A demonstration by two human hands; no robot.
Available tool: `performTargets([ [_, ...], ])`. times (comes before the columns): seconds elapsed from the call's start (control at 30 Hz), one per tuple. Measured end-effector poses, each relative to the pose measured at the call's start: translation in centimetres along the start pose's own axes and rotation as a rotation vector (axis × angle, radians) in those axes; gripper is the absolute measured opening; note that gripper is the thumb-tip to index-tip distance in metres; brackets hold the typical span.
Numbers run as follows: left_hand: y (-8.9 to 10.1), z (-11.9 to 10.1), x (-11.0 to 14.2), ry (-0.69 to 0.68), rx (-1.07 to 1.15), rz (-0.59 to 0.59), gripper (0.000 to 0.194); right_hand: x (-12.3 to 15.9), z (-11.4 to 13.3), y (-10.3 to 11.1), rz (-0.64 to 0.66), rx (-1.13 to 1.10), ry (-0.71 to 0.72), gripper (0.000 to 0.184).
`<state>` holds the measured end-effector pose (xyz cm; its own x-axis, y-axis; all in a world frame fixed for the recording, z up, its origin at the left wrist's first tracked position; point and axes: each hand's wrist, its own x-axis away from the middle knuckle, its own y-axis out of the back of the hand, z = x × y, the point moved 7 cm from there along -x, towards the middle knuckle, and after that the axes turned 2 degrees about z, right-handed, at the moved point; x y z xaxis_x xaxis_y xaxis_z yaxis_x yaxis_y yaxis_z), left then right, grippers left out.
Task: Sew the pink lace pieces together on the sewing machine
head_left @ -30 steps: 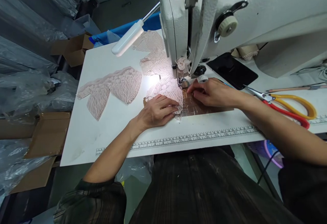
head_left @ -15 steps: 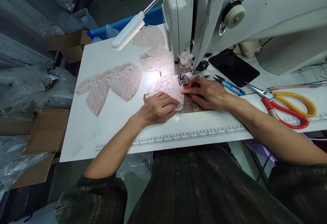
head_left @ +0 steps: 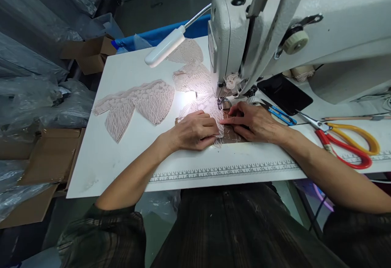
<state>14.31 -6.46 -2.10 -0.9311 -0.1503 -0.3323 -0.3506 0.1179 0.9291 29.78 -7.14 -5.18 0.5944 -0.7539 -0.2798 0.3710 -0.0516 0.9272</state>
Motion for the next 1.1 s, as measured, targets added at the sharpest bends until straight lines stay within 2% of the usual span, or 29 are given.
performTargets([
  [0.43,-0.1,-0.4,0.6,0.071,-0.099,0.002,0.018,-0.2,0.1,-0.1,0.003,0.120,-0.067,0.042],
  [0.67,-0.9,0.0,0.7,0.106,-0.180,-0.095,0.017,-0.5,0.6,0.1,0.035,0.119,-0.068,0.042],
  [0.9,-1.2,0.7,0.8,0.184,-0.167,-0.206,0.012,-0.5,0.1,-0.5,0.049,0.171,-0.145,0.046],
  [1.0,-1.3,1.0,0.8,0.197,-0.164,-0.212,0.012,-0.4,-0.1,-0.3,0.029,0.112,-0.159,0.047],
  [1.1,-1.3,1.1,0.9,0.200,-0.144,-0.224,0.011,-0.1,-0.8,0.7,0.000,-0.071,-0.249,0.046],
])
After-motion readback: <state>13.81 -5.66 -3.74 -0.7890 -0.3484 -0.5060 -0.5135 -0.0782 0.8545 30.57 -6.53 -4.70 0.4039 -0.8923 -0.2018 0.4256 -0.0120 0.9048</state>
